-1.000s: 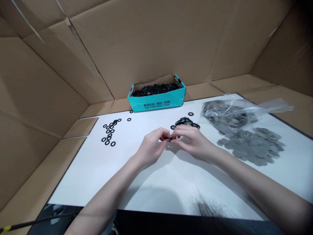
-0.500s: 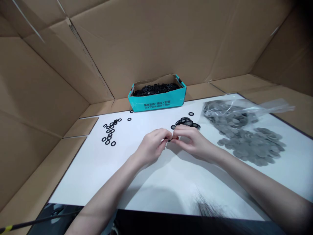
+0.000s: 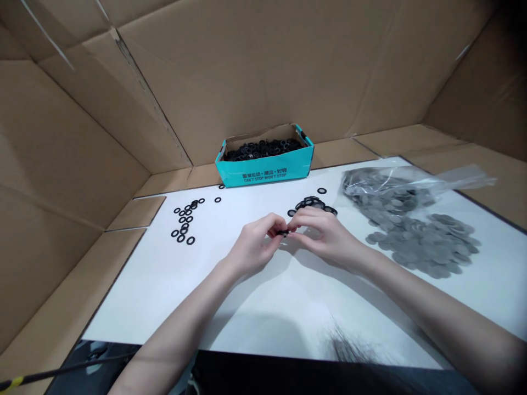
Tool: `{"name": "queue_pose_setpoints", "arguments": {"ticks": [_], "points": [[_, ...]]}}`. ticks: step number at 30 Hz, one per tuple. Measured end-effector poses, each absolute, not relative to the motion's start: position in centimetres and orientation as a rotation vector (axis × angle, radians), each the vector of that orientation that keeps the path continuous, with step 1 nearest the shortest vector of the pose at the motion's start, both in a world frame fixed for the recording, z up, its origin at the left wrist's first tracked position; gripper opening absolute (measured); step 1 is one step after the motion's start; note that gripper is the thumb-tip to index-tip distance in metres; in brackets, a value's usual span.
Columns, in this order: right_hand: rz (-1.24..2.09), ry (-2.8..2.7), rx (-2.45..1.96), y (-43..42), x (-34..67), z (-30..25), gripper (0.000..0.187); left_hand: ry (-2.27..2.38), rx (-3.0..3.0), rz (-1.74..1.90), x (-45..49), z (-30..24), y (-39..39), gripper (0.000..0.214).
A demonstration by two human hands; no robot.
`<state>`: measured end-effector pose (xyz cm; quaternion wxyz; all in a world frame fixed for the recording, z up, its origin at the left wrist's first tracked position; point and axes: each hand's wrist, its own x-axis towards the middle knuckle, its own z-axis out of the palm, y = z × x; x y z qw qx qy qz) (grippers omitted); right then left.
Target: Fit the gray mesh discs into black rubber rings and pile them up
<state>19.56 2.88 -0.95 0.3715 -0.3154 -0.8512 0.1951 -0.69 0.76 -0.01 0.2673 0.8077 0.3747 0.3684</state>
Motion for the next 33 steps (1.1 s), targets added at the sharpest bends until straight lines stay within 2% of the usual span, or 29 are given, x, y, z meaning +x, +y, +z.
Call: {"name": "queue_pose_setpoints", "arguments": {"ticks": [9,17,23,29,33], "points": [[0.532,-2.191,-0.798,2.88,19.31,-1.09,0.018,1.003,2.161,0.994,-0.54,-0.86,0.88,0.012],[0.684,-2.164,-0.796,2.62,19.06,-1.17,0.016,0.998,2.206,0.863,-0.87,-0.12,0.92,0.015],[0.603,-2.204,-0.840,2.75,18.90,-1.55,0.017,1.043,2.180,0.864,-0.97,-0.47,1.10,0.018],[0.517,-2.202,-0.873,2.87,19.29,-1.50,0.007,1.017,2.104,0.967,-0.81,-0.44,1.00,0.017],[0.498,-2.218,-0.866,2.88,19.34,-1.51,0.008,1.044,2.117,0.965,-0.65,-0.40,0.78,0.015]]}}
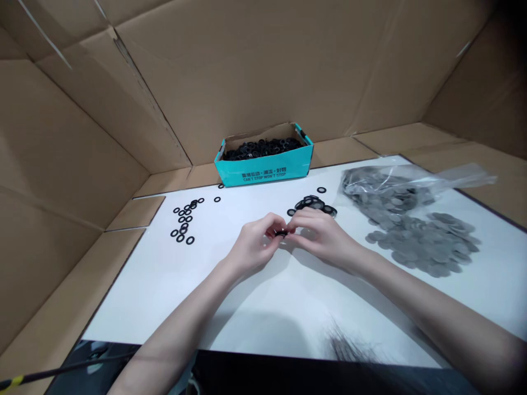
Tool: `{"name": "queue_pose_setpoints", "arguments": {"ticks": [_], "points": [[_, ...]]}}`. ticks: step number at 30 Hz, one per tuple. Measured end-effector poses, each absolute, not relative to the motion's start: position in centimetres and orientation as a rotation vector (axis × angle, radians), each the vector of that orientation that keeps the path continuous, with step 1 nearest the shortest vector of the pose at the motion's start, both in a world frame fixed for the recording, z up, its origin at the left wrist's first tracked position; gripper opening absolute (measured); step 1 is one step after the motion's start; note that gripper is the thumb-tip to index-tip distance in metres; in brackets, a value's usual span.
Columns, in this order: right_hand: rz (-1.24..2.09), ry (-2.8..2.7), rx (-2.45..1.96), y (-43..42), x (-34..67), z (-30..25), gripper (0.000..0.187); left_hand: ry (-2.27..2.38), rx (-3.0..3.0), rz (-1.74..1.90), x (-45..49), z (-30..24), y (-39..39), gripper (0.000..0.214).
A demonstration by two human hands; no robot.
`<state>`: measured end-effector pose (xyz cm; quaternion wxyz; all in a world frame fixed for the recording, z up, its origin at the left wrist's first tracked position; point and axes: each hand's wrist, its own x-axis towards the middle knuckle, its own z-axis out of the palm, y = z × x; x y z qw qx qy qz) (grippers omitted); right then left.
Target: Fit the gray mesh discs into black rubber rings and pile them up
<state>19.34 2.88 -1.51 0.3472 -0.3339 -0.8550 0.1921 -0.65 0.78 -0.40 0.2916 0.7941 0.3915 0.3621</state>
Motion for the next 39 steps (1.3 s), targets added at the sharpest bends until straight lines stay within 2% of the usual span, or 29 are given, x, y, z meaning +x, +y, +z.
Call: {"name": "queue_pose_setpoints", "arguments": {"ticks": [5,12,19,24,27,33,39], "points": [[0.505,-2.207,-0.851,2.8,19.2,-1.4,0.014,1.058,2.136,0.944,-0.6,-0.6,0.8,0.012],[0.685,-2.131,-0.812,2.2,18.8,-0.6,0.018,0.971,2.099,0.897,-0.8,0.1,0.9,0.013],[0.614,-2.173,-0.830,2.3,18.7,-1.5,0.017,1.022,2.155,0.821,-1.1,0.3,0.9,0.015],[0.508,-2.204,-0.892,2.5,18.8,-1.7,0.010,1.048,2.152,0.868,-1.1,0.1,0.9,0.019],[0.491,-2.203,-0.885,2.5,18.9,-1.4,0.012,1.048,2.164,0.893,-1.0,0.2,0.8,0.017],[0.571,-2.162,-0.825,2.5,19.0,-0.9,0.016,1.033,2.161,0.970,-0.8,0.1,0.6,0.015],[0.640,-2.110,-0.812,2.2,18.8,-0.7,0.017,1.011,2.227,0.865,-0.9,0.3,0.7,0.014]]}}
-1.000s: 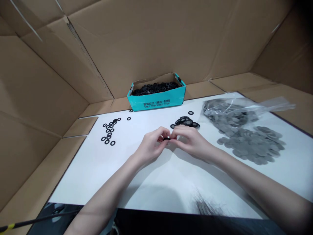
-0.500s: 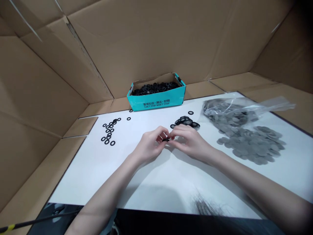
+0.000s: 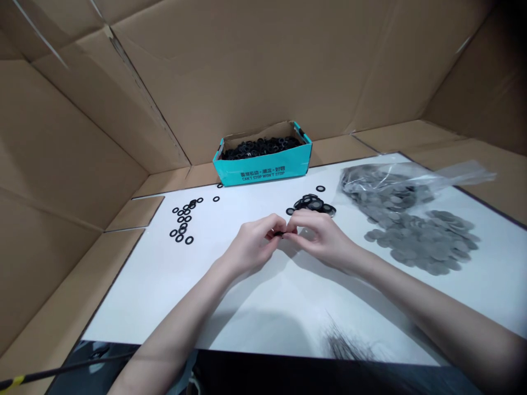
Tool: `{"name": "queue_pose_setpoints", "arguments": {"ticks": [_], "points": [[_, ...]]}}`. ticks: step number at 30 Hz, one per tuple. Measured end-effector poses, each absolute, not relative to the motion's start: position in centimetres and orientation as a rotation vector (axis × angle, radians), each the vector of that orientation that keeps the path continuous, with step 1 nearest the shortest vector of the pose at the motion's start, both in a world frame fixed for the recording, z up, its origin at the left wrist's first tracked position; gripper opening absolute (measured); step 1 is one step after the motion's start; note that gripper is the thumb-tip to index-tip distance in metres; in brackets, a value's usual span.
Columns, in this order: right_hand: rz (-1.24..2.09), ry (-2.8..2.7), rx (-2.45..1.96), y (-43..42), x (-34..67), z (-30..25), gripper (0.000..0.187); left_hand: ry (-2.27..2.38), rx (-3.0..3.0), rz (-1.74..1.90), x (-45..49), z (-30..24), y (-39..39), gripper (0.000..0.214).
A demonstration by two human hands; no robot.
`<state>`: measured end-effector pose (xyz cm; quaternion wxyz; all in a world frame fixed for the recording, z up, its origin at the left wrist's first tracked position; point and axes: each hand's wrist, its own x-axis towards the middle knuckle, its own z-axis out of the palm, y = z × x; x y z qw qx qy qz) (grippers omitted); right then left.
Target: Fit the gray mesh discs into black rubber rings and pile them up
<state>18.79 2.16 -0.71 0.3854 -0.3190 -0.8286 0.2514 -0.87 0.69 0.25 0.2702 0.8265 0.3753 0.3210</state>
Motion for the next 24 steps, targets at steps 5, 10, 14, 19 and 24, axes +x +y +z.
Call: {"name": "queue_pose_setpoints", "arguments": {"ticks": [5,10,14,19,24], "points": [[0.553,-2.151,-0.814,2.3,18.5,-1.6,0.019,1.011,2.236,0.775,-1.0,0.3,0.8,0.020],[0.525,-2.162,-0.887,2.4,18.7,-1.7,0.014,1.085,2.211,0.828,-1.1,0.2,0.8,0.021],[0.513,-2.178,-0.893,2.4,18.9,-1.4,0.013,1.063,2.230,0.868,-1.0,0.2,0.7,0.017],[0.502,-2.217,-0.842,2.5,18.9,-1.4,0.016,1.026,2.194,0.864,-0.8,0.1,0.7,0.017],[0.620,-2.119,-0.842,2.2,18.7,-0.9,0.016,0.985,2.200,0.904,-0.8,0.5,0.7,0.018]]}}
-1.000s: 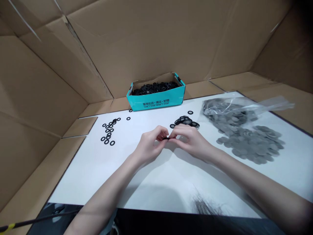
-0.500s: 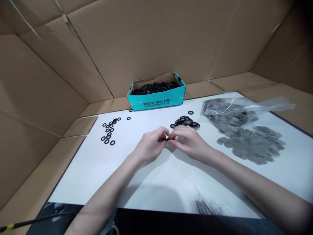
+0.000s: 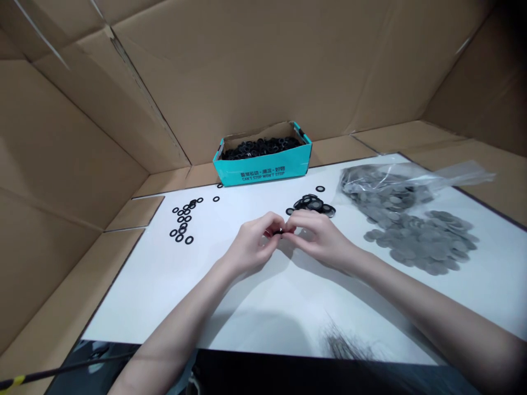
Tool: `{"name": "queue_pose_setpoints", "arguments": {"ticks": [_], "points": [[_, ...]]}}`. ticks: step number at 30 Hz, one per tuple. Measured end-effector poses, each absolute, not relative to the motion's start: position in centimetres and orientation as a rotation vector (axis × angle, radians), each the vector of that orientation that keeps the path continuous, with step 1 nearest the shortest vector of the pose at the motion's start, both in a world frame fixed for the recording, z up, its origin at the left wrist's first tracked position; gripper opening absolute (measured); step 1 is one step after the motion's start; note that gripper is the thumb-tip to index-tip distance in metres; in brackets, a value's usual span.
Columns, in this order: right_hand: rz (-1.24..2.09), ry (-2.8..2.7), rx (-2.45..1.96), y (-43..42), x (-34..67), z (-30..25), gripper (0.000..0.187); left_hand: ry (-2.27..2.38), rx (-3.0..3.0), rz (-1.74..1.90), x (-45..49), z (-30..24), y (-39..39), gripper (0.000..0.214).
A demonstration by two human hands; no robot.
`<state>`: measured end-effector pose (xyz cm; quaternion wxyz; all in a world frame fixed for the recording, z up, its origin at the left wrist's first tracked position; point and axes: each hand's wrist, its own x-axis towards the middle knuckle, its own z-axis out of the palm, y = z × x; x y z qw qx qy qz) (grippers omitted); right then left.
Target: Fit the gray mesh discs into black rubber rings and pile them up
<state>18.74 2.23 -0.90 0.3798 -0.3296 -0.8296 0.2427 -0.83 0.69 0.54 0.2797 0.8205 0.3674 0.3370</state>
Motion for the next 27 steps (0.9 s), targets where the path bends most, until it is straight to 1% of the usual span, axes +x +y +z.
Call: {"name": "queue_pose_setpoints", "arguments": {"ticks": [2,4,6,8,11,15,21,27], "points": [[0.779,-2.006,-0.903,2.1,18.7,-0.5,0.014,0.940,2.228,0.964,-0.9,0.8,0.7,0.019],[0.957,-1.904,-0.957,2.0,18.7,-0.1,0.015,0.877,2.272,1.033,-0.9,0.9,0.7,0.025],[1.159,-1.814,-0.964,2.0,18.6,0.0,0.021,0.844,2.312,1.092,-1.0,0.9,0.8,0.030],[1.358,-1.730,-0.949,2.1,18.6,-0.1,0.026,0.844,2.329,1.137,-1.0,0.7,0.8,0.029],[1.540,-1.644,-0.948,2.1,18.5,-0.3,0.031,0.848,2.341,1.199,-1.0,0.5,0.8,0.030],[1.632,-1.579,-0.960,2.1,18.5,-0.1,0.035,0.830,2.362,1.270,-0.8,0.6,0.7,0.031],[1.614,-1.569,-0.970,1.9,18.5,0.4,0.036,0.807,2.364,1.338,-0.7,0.8,0.6,0.037],[1.817,-1.468,-0.967,1.8,18.5,0.5,0.036,0.767,2.396,1.362,-0.7,0.5,0.6,0.041]]}}
